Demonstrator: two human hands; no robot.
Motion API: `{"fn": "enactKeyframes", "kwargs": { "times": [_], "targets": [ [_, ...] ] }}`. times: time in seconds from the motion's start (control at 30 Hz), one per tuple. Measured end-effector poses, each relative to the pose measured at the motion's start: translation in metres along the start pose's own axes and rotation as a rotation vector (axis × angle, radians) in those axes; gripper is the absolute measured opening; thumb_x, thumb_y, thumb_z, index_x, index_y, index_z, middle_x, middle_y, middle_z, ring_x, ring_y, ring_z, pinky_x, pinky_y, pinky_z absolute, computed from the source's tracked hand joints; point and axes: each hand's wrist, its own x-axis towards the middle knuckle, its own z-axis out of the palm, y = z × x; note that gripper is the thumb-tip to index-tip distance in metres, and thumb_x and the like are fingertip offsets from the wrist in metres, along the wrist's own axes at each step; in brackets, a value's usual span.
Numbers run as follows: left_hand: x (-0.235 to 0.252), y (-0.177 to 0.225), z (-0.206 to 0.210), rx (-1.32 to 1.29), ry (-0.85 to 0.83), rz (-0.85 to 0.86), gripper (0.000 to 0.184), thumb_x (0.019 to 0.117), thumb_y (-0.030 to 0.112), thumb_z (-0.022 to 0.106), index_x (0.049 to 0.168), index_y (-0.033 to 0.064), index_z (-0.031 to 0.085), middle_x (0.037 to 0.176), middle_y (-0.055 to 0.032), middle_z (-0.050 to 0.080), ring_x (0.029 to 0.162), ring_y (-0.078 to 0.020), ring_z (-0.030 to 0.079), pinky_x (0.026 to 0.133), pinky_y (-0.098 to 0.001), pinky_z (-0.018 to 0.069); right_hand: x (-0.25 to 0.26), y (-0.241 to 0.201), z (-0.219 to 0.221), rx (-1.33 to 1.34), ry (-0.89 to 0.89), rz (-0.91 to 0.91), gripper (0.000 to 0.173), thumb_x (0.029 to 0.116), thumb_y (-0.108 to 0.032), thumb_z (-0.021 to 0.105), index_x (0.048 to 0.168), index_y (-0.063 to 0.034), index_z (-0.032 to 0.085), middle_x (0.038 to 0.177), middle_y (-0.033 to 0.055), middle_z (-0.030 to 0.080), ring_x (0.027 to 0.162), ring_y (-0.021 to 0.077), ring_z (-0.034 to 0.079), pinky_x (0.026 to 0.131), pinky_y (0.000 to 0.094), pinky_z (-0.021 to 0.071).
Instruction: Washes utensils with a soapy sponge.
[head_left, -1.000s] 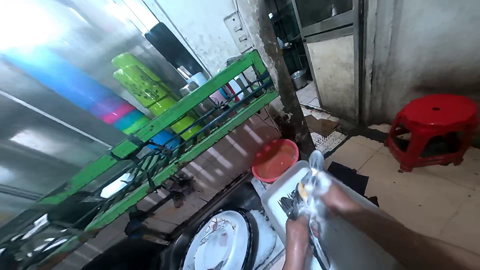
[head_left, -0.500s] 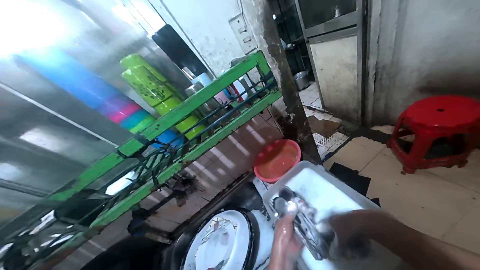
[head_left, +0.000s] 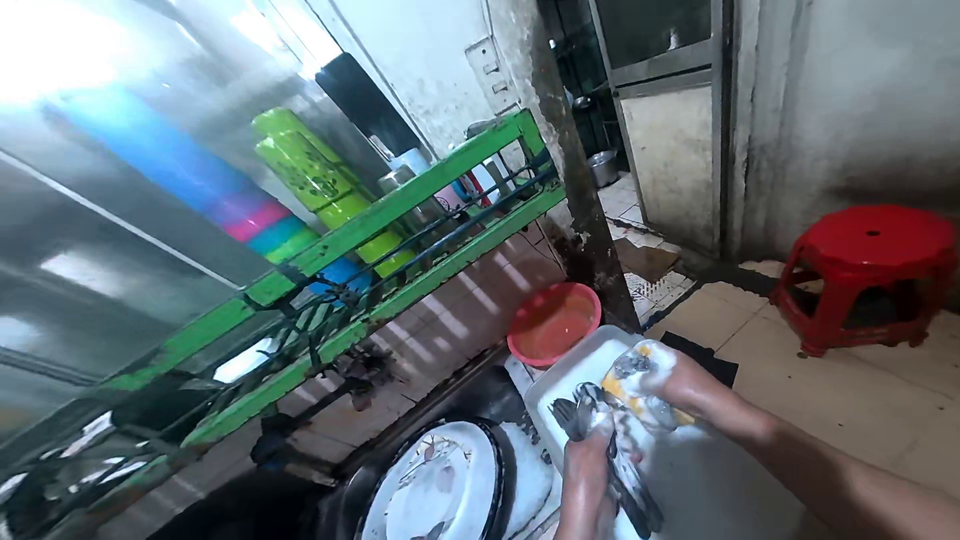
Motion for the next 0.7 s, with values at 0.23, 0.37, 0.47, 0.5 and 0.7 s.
{"fn": "enactKeyframes", "kwargs": {
  "times": [0.23,0.37,0.47,0.5,0.7],
  "targets": [
    [-0.007,-0.013,0.013,0.167,0.128,0.046,0.017,0.1019,0.010,0.062,0.100,-0.0061,0.059,0.061,-0.0058,0.054,0.046,-0.0104,0.052,0.046,-0.0234,0.0481,-0.004,0.006,0.012,-0.229,-0.009,-0.083,0.040,0.0944,-0.018,0.071,0.132,-0.0050,0.063,0.116,0.0202,0.070,0.108,0.0341,0.067,0.096,0.0553,0.0515],
    [-0.007,-0.012,0.017,0.096,0.116,0.050,0.015,0.1009,0.008,0.063,0.098,-0.0055,0.059,0.059,-0.0060,0.053,0.044,-0.0108,0.050,0.044,-0.0240,0.0463,-0.007,0.015,0.019,-0.186,0.094,-0.140,0.041,0.0933,-0.018,0.072,0.132,-0.0072,0.063,0.116,0.0175,0.070,0.108,0.0318,0.068,0.096,0.0550,0.0532],
    [-0.006,-0.008,0.014,0.187,0.126,0.053,0.006,0.0962,-0.003,0.058,0.101,-0.0067,0.057,0.061,-0.0070,0.055,0.047,-0.0117,0.053,0.045,-0.0252,0.0475,-0.019,0.007,0.026,-0.253,-0.118,-0.036,0.048,0.0965,-0.022,0.066,0.141,-0.0085,0.055,0.122,0.0204,0.068,0.117,0.0341,0.065,0.102,0.0549,0.0492],
    [-0.007,-0.009,0.012,0.207,0.118,0.039,0.007,0.0968,-0.003,0.058,0.102,-0.0065,0.057,0.061,-0.0067,0.055,0.046,-0.0115,0.053,0.045,-0.0253,0.0476,-0.018,0.005,0.024,-0.289,-0.135,-0.042,0.045,0.0977,-0.022,0.066,0.140,-0.0085,0.057,0.121,0.0211,0.068,0.116,0.0355,0.065,0.101,0.0563,0.0489],
    [-0.008,-0.015,0.008,-0.044,0.029,-0.077,0.010,0.1022,0.005,0.057,0.098,-0.0034,0.053,0.057,-0.0049,0.050,0.042,-0.0105,0.049,0.040,-0.0229,0.0449,0.018,0.008,0.000,-0.167,0.261,-0.173,0.044,0.0974,-0.026,0.070,0.135,-0.0064,0.059,0.119,0.0191,0.070,0.107,0.0348,0.069,0.094,0.0586,0.0537]
  ]
}}
